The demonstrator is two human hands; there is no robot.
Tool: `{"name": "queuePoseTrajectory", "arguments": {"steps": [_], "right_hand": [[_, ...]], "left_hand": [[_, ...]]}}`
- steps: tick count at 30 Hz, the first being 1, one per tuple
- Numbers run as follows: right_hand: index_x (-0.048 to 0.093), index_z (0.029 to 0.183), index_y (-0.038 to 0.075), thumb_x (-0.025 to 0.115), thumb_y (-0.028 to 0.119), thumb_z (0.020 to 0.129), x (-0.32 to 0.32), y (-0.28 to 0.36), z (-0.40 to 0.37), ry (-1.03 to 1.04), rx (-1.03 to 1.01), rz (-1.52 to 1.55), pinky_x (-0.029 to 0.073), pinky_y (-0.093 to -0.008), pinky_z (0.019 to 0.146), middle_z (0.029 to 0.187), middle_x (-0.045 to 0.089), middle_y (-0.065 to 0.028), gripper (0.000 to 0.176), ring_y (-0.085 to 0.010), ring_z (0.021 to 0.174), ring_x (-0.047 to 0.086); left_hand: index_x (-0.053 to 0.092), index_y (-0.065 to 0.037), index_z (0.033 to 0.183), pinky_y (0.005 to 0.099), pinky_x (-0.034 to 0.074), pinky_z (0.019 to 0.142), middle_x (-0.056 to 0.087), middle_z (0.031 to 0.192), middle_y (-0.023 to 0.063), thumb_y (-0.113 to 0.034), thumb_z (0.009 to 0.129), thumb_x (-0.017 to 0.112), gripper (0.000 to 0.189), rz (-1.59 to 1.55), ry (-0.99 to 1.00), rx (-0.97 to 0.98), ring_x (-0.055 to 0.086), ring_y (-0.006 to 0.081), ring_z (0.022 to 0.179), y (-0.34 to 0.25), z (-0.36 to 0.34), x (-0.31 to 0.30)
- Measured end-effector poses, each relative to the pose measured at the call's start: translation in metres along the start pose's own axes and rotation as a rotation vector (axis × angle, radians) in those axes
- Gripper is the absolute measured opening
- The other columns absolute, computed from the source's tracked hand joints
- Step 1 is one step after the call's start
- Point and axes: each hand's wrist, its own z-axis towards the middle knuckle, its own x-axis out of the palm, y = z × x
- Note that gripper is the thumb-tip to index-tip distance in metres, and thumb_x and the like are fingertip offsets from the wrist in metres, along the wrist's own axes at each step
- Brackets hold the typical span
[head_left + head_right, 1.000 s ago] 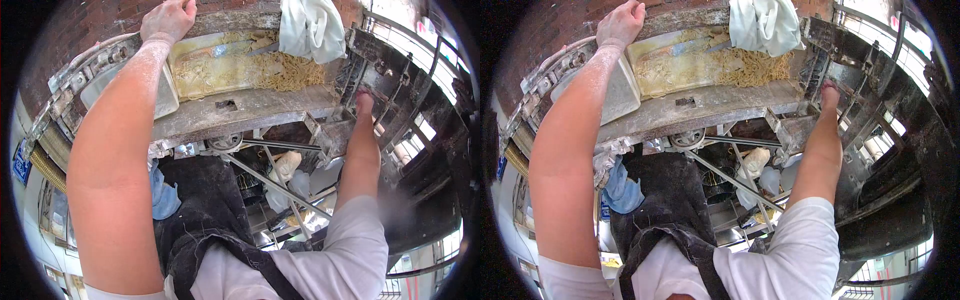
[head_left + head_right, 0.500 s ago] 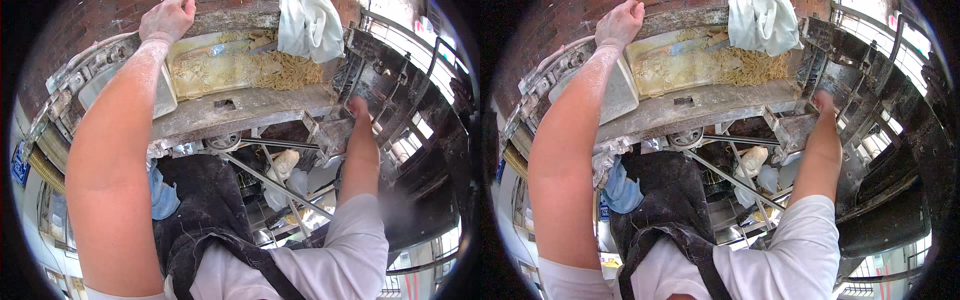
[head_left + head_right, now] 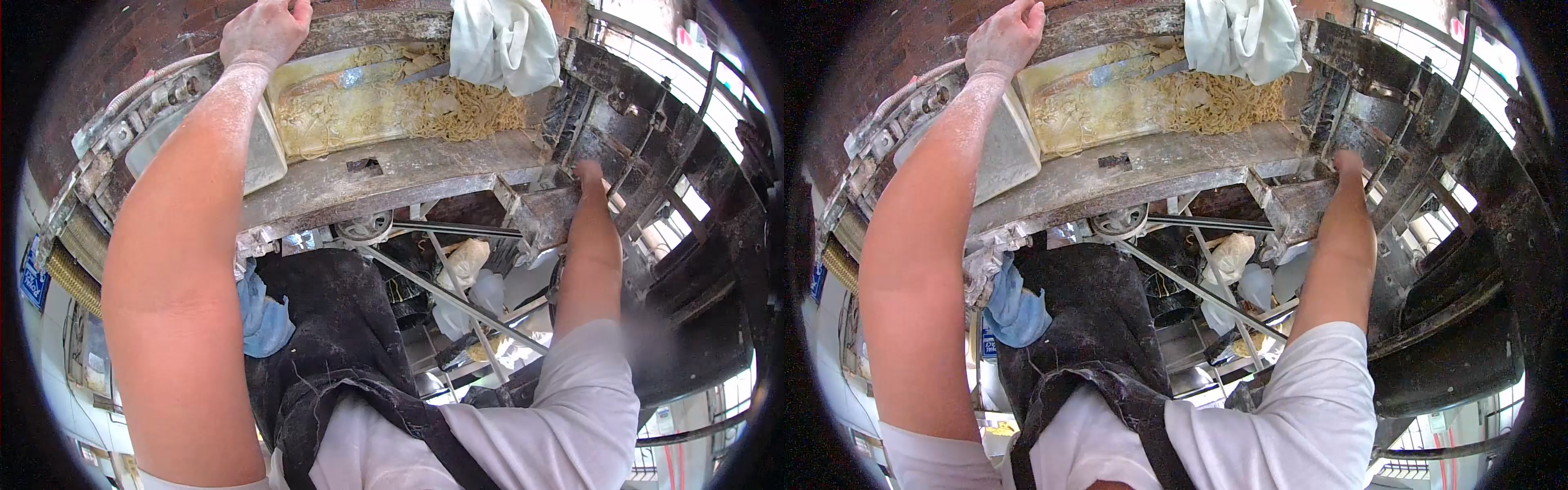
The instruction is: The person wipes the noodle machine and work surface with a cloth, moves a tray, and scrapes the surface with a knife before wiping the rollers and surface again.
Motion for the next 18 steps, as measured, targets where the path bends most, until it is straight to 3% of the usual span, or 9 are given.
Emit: {"name": "queuePoseTrajectory", "arguments": {"steps": [2, 3, 4, 6, 8, 9, 12, 16, 18], "right_hand": [[0.072, 0.092, 0.010, 0.064, 0.017, 0.082, 0.009, 0.012, -0.003, -0.160, 0.511, 1.389, 0.057, -0.0457, 0.062, 0.082, 0.069, -0.0106, 0.015, -0.0304, 0.073, 0.069], [0.072, 0.092, 0.010, 0.064, 0.017, 0.082, 0.022, 0.009, 0.020, -0.160, 0.505, 1.393, 0.057, -0.0457, 0.062, 0.082, 0.069, -0.0106, 0.015, -0.0304, 0.073, 0.069], [0.075, 0.093, 0.010, 0.062, 0.018, 0.084, 0.047, -0.009, 0.050, 0.043, 0.451, 1.535, 0.058, -0.0465, 0.066, 0.089, 0.072, -0.0119, 0.017, -0.0309, 0.079, 0.072], [0.078, 0.094, 0.011, 0.061, 0.018, 0.086, 0.034, -0.015, 0.048, 0.241, 0.387, 1.662, 0.059, -0.0473, 0.069, 0.096, 0.075, -0.0133, 0.020, -0.0313, 0.086, 0.074], [0.080, 0.097, 0.013, 0.059, 0.017, 0.088, 0.028, 0.004, 0.020, -0.098, -0.289, -0.166, 0.060, -0.0434, 0.073, 0.104, 0.076, -0.0129, 0.024, -0.0280, 0.092, 0.075], [0.080, 0.097, 0.013, 0.059, 0.017, 0.088, 0.029, 0.008, 0.014, -0.093, -0.286, -0.167, 0.060, -0.0434, 0.073, 0.104, 0.076, -0.0129, 0.024, -0.0280, 0.092, 0.075], [0.078, 0.102, 0.010, 0.070, 0.021, 0.079, 0.014, 0.006, 0.012, 0.177, -0.090, 0.215, 0.059, -0.0450, 0.082, 0.108, 0.075, -0.0145, 0.027, -0.0341, 0.094, 0.073], [0.080, 0.099, 0.014, 0.073, 0.033, 0.079, 0.012, -0.004, 0.007, 0.207, -0.349, 0.267, 0.058, -0.0379, 0.078, 0.102, 0.077, -0.0072, 0.028, -0.0250, 0.096, 0.073], [0.078, 0.106, 0.014, 0.072, 0.039, 0.079, -0.013, 0.017, -0.025, 0.283, -0.208, 0.262, 0.055, -0.0394, 0.085, 0.110, 0.075, -0.0084, 0.037, -0.0263, 0.102, 0.071]], "left_hand": [[0.070, -0.010, 0.092, 0.0460, 0.056, 0.082, 0.074, 0.093, 0.0128, -0.032, 0.093, 0.061, 0.024, -0.001, -0.002, -0.004, 0.071, 0.0344, 0.091, 0.000, -0.001, 0.001], [0.070, -0.010, 0.092, 0.0460, 0.056, 0.082, 0.074, 0.093, 0.0127, -0.032, 0.093, 0.061, 0.024, 0.001, -0.005, -0.003, 0.071, 0.0344, 0.091, 0.001, 0.001, 0.001], [0.070, -0.010, 0.092, 0.0460, 0.056, 0.082, 0.074, 0.093, 0.0127, -0.032, 0.093, 0.061, 0.024, 0.002, 0.000, -0.002, 0.071, 0.0344, 0.091, 0.002, 0.000, 0.001], [0.069, -0.010, 0.091, 0.0462, 0.056, 0.082, 0.074, 0.093, 0.0125, -0.032, 0.093, 0.061, 0.023, -0.009, -0.004, 0.012, 0.071, 0.0343, 0.090, 0.001, 0.002, 0.000], [0.069, -0.010, 0.091, 0.0463, 0.056, 0.082, 0.074, 0.093, 0.0126, -0.032, 0.093, 0.061, 0.023, -0.002, 0.015, 0.000, 0.071, 0.0343, 0.090, 0.000, 0.000, -0.004], [0.069, -0.010, 0.091, 0.0465, 0.055, 0.081, 0.074, 0.093, 0.0126, -0.032, 0.093, 0.061, 0.024, -0.006, 0.027, -0.012, 0.071, 0.0344, 0.090, -0.002, 0.000, -0.004], [0.069, -0.011, 0.089, 0.0465, 0.056, 0.081, 0.073, 0.091, 0.0126, -0.033, 0.093, 0.060, 0.024, -0.007, -0.024, 0.012, 0.071, 0.0344, 0.089, -0.001, 0.001, -0.001], [0.068, -0.011, 0.089, 0.0462, 0.056, 0.081, 0.073, 0.091, 0.0125, -0.033, 0.093, 0.060, 0.024, 0.042, 0.000, 0.021, 0.071, 0.0340, 0.089, 0.004, -0.002, 0.004], [0.067, -0.011, 0.088, 0.0470, 0.056, 0.080, 0.073, 0.090, 0.0123, -0.033, 0.093, 0.060, 0.023, 0.011, 0.022, -0.004, 0.071, 0.0342, 0.088, -0.001, 0.002, -0.003]]}}
